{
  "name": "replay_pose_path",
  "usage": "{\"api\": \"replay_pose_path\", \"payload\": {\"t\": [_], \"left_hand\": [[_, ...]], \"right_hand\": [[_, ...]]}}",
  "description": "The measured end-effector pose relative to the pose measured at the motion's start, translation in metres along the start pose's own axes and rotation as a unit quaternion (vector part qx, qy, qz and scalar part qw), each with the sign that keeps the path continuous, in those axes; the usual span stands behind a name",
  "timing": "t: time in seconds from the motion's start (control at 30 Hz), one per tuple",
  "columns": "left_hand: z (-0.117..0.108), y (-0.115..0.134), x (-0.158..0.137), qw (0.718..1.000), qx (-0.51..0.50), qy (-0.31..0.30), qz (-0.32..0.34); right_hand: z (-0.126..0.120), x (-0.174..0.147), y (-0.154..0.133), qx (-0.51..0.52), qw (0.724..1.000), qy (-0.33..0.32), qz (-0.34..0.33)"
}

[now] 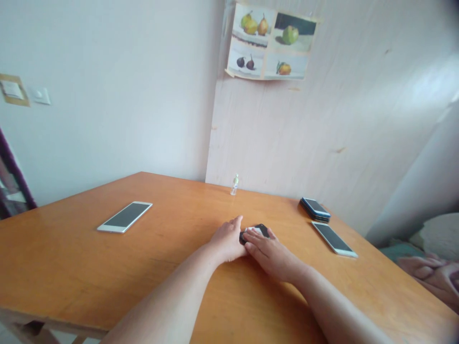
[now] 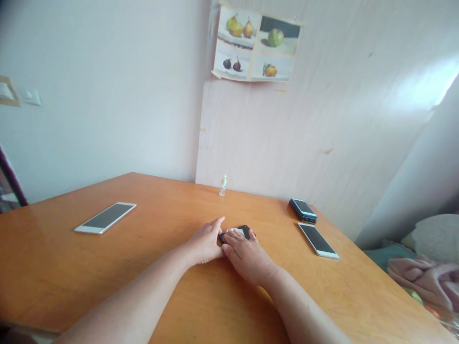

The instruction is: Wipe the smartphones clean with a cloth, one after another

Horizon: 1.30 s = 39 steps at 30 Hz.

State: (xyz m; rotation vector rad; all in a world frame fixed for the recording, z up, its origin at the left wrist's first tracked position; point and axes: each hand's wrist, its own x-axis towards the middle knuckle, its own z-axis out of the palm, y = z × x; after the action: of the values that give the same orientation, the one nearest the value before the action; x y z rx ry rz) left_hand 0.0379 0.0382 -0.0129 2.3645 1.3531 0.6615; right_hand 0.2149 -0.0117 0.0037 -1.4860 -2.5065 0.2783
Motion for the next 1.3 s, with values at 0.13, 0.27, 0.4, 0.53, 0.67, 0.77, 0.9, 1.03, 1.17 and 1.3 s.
{"api": "replay_pose_path", "payload": {"t": [0.13, 0.27, 0.4, 0.53, 0.67, 0.77, 0.9, 1.03, 1.17, 1.3], "left_hand": [[-0.001, 0.000, 0.000, 1.000, -0.005, -0.005, 0.002], [-0.003, -0.001, -0.001, 1.000, -0.004, -0.011, -0.002], [0.000, -0.005, 0.001, 1.000, -0.001, -0.004, 0.014], [0.002, -0.008, 0.002, 1.000, 0.002, 0.000, 0.020], [-0.001, -0.004, 0.001, 1.000, -0.002, -0.007, 0.010], [-0.003, -0.003, 0.000, 1.000, -0.001, -0.010, 0.005], [0.000, -0.006, 0.002, 1.000, 0.000, -0.008, 0.014], [0.000, -0.008, 0.003, 1.000, 0.006, -0.009, 0.023], [-0.003, -0.004, 0.002, 1.000, 0.000, -0.013, 0.012], [-0.002, -0.004, 0.002, 1.000, -0.001, -0.010, 0.008]], "right_hand": [[-0.006, -0.002, 0.004, -0.011, 1.000, -0.004, 0.019], [-0.009, -0.002, 0.028, -0.100, 0.988, 0.011, 0.116], [-0.011, -0.007, 0.009, -0.092, 0.994, 0.009, 0.049], [-0.011, -0.011, -0.011, -0.037, 0.997, -0.001, -0.068], [-0.011, -0.008, 0.013, -0.092, 0.996, 0.009, 0.012], [-0.013, -0.006, 0.025, -0.124, 0.989, 0.019, 0.080], [-0.014, -0.009, 0.000, -0.063, 0.998, 0.020, -0.005], [-0.010, -0.008, -0.013, -0.004, 0.997, 0.016, -0.078], [-0.006, 0.002, 0.014, -0.039, 0.998, 0.041, 0.031], [-0.003, 0.006, 0.024, -0.058, 0.992, 0.063, 0.096]]}}
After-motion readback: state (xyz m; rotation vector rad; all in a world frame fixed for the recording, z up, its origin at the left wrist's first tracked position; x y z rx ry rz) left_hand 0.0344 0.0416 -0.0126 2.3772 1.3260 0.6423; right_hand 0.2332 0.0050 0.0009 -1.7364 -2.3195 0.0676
